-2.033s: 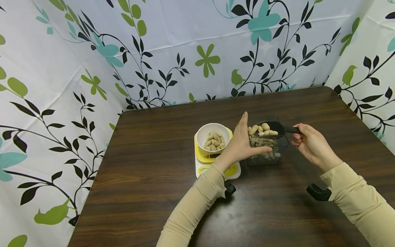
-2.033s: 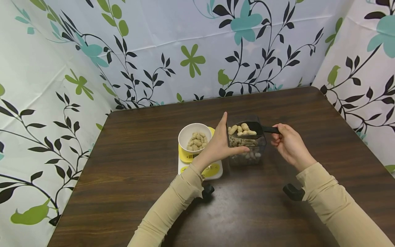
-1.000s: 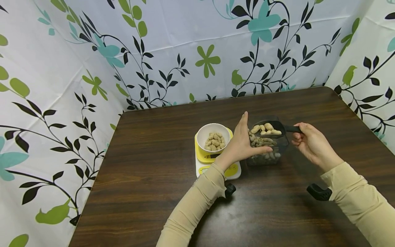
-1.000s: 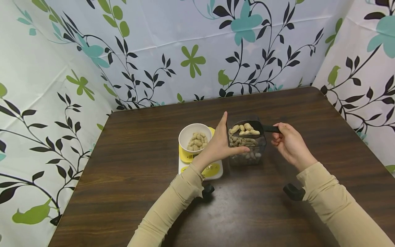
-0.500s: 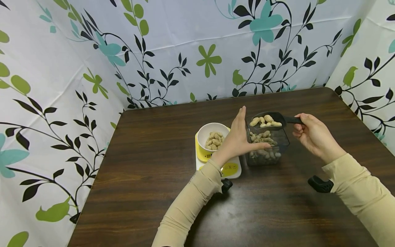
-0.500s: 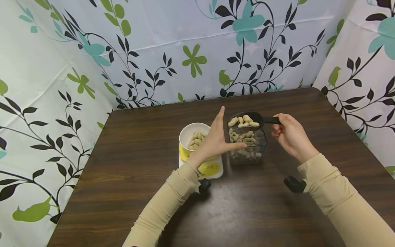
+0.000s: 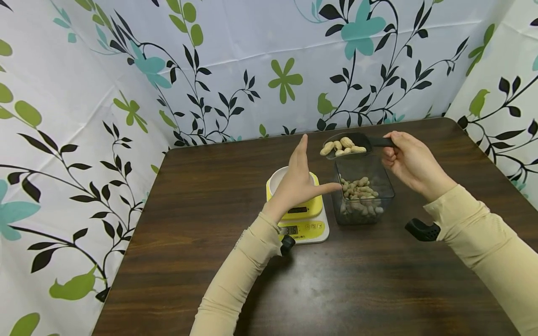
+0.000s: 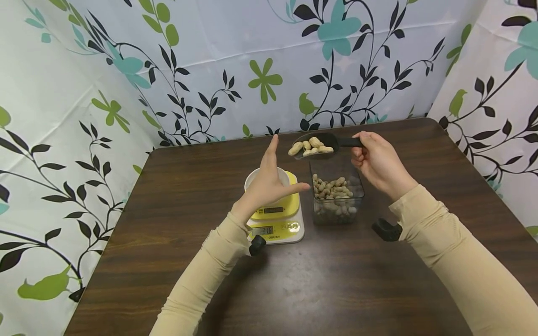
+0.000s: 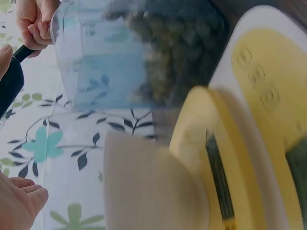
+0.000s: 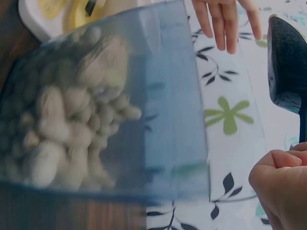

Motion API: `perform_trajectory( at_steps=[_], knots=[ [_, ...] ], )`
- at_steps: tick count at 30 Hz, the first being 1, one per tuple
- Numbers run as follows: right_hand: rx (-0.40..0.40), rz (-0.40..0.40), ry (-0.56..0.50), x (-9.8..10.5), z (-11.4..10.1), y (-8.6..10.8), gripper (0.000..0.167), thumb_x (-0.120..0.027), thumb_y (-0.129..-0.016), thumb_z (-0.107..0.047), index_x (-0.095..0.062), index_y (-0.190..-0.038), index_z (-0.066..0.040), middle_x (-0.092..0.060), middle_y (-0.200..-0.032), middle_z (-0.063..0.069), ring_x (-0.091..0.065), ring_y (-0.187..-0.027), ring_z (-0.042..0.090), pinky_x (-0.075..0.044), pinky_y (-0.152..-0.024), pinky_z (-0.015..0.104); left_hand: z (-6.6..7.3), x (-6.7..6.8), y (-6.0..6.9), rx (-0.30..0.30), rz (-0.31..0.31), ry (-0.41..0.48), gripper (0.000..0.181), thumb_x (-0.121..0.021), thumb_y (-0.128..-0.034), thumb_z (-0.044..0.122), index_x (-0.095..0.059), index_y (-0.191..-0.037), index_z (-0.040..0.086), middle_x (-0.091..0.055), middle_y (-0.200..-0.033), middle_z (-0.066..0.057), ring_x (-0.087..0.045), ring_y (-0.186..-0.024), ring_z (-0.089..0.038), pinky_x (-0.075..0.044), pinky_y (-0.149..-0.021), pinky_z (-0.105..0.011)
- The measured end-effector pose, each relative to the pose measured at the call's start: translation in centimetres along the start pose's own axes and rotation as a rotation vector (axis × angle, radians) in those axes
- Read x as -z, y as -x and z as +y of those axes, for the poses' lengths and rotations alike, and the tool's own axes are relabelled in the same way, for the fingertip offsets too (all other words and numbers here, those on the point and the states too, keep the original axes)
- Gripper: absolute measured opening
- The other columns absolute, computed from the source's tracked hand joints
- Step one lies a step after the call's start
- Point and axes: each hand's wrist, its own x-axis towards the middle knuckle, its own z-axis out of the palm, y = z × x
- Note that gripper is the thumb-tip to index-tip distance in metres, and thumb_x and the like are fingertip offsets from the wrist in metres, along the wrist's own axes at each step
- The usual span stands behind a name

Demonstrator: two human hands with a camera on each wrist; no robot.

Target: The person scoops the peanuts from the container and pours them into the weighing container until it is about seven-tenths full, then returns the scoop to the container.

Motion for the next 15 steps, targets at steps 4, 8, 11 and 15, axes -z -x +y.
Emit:
perform_trajectory(
  at_steps=[4, 8, 11, 15],
  knots=[
    [-0.025, -0.014, 0.027, -1.2, 0.1, -0.6, 0.022, -0.044, -0.097, -0.029, -0.046, -0.102, -0.008, -0.043, -0.075, -0.001, -0.036, -0.066, 0.01, -0.025, -0.061, 0.025, -0.7, 1.1, 0.6, 0.035, 0.033, 0.018, 0.125, -0.075, -0.0695, 0.054, 0.02, -0.147, 0.031, 0.0, -0.158, -0.006, -0.01, -0.146, -0.024, -0.027, -0.113, -0.047],
    [-0.053, -0.023, 0.045, -2.1, 0.6, -0.9, 0.023, -0.044, -0.097, -0.029, -0.042, -0.105, -0.007, -0.04, -0.077, -0.001, -0.035, -0.068, 0.009, -0.026, -0.061, 0.025, -1.6, 1.8, 1.3, 0.079, 0.055, 0.059, 0.124, -0.075, -0.068, 0.056, 0.021, -0.145, 0.037, 0.002, -0.159, -0.002, -0.011, -0.146, -0.023, -0.028, -0.111, -0.052],
    [-0.071, -0.004, 0.099, -2.7, 1.1, -1.2, 0.025, -0.041, -0.098, -0.029, -0.04, -0.108, -0.006, -0.04, -0.078, -0.002, -0.034, -0.068, 0.009, -0.027, -0.061, 0.024, -2.6, 2.0, 1.8, 0.099, 0.065, 0.071, 0.123, -0.075, -0.0682, 0.056, 0.021, -0.144, 0.039, 0.002, -0.158, 0.001, -0.009, -0.146, -0.022, -0.027, -0.111, -0.053],
    [-0.093, 0.027, 0.183, -3.1, 1.8, -1.5, 0.025, -0.037, -0.099, -0.029, -0.038, -0.11, -0.007, -0.042, -0.079, -0.003, -0.037, -0.068, 0.007, -0.029, -0.062, 0.022, -3.9, 2.1, 2.4, 0.123, 0.081, 0.076, 0.124, -0.076, -0.0682, 0.054, 0.02, -0.145, 0.037, 0.0, -0.158, 0.001, -0.009, -0.146, -0.021, -0.027, -0.111, -0.053]
  ],
)
